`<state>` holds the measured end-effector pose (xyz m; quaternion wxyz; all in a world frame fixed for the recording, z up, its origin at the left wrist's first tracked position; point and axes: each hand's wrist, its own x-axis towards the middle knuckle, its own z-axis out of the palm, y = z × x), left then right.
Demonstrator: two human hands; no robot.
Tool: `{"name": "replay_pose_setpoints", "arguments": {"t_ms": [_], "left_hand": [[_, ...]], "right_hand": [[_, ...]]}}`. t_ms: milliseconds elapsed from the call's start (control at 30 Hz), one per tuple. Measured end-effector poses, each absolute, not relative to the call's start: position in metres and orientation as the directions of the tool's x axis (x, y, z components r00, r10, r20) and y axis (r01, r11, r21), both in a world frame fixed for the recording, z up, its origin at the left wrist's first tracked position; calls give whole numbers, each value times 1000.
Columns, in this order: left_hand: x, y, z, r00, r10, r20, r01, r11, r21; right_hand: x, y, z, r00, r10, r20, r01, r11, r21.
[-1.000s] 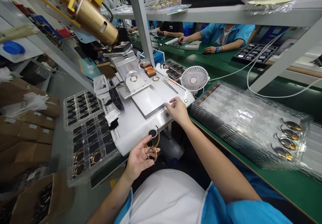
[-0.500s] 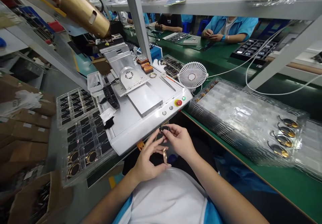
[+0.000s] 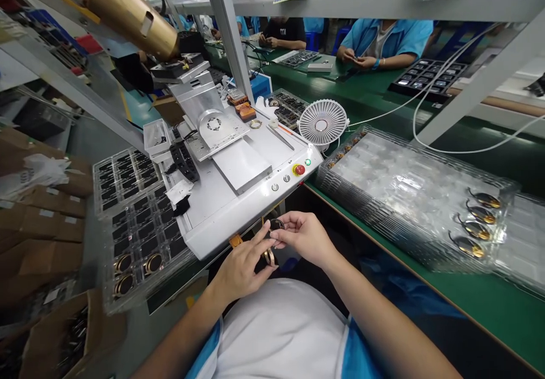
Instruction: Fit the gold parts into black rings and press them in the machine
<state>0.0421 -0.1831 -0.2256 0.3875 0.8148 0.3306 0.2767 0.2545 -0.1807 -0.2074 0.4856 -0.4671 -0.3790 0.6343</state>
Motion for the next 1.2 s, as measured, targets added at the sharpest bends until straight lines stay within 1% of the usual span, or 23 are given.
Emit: {"name": "replay_pose_setpoints", "arguments": {"t_ms": [100, 167, 267, 333, 433, 533, 633, 733, 833, 900, 1033, 1133, 1200], "left_hand": [[40, -184, -221, 670, 718, 186, 378, -546, 748], [39, -182, -218, 695, 692, 195, 376, -582, 721], [38, -178, -219, 711, 660, 242, 284, -584, 760], [37, -175, -224, 661, 689, 298, 163, -519, 839], [40, -172, -235, 514, 797, 319, -94, -317, 944], [44, -171, -244, 416, 863, 285, -324, -152, 934], [48, -171, -249, 366, 897, 247, -435, -69, 898], [49, -173, -253, 382, 902, 202, -468, 0, 884], [48, -175, -257, 392, 905, 168, -456, 32, 889], [47, -176, -258, 384, 907, 175, -452, 19, 892], [48, -177, -257, 356, 902, 243, -462, -56, 885], [48, -177, -256, 330, 908, 259, -445, -92, 891], [47, -176, -258, 326, 907, 265, -440, -103, 892]], "right_hand": [[254, -184, -209, -79, 966, -245, -278, -257, -926], [253, -186, -210, -57, 964, -259, -292, -265, -919], [252, -188, -209, -31, 962, -270, -320, -266, -909], [253, -190, -207, -14, 962, -271, -333, -260, -906], [253, -191, -201, -21, 958, -285, -348, -274, -897], [249, -192, -196, -91, 929, -358, -362, -365, -858], [238, -194, -193, -167, 881, -443, -411, -471, -781], [225, -198, -191, -159, 879, -450, -462, -469, -753], [216, -201, -188, -90, 903, -421, -441, -415, -796], [212, -202, -186, -51, 916, -397, -416, -381, -826], [206, -203, -184, 7, 945, -327, -350, -304, -886], [204, -203, -182, 23, 951, -307, -295, -287, -911], [203, -202, -180, 6, 951, -309, -298, -294, -908]]}}
